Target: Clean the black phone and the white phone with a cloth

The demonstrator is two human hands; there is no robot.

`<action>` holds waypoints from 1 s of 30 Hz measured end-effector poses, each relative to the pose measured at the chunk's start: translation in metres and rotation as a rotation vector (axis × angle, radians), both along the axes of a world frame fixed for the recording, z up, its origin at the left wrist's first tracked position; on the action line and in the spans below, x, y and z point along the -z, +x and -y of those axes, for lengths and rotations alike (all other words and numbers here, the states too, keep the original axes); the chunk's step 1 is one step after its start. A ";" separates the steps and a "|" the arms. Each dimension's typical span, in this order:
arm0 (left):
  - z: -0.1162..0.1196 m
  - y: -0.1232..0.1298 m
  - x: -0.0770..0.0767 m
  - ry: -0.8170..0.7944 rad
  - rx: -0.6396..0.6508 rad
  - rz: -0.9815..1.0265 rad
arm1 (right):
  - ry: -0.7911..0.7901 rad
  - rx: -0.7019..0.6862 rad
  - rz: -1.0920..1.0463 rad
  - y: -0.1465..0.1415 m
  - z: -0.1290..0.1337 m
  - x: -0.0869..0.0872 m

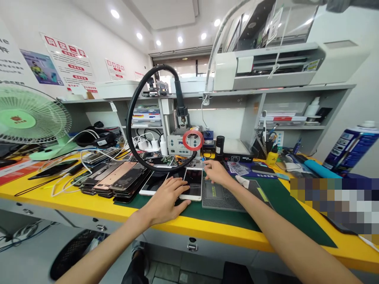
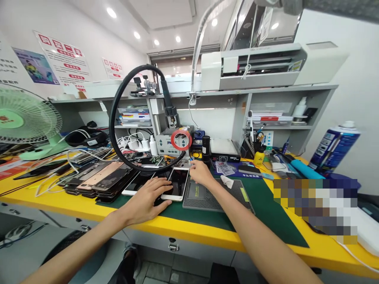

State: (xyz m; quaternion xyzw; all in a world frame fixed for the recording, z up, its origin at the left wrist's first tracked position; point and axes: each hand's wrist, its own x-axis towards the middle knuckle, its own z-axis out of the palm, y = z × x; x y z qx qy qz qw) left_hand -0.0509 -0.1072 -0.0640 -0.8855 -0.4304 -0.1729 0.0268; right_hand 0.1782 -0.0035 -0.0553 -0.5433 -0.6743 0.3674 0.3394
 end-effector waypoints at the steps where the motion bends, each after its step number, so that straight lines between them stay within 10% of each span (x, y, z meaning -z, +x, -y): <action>1: -0.002 0.000 0.002 0.010 0.012 0.016 | 0.006 -0.009 0.004 -0.001 0.000 0.000; 17: 0.001 -0.006 0.011 0.234 0.236 0.187 | -0.144 0.056 -0.049 -0.016 -0.002 -0.005; 30: 0.002 -0.005 0.007 0.299 0.306 0.104 | -0.407 -0.085 -0.523 -0.007 0.011 -0.018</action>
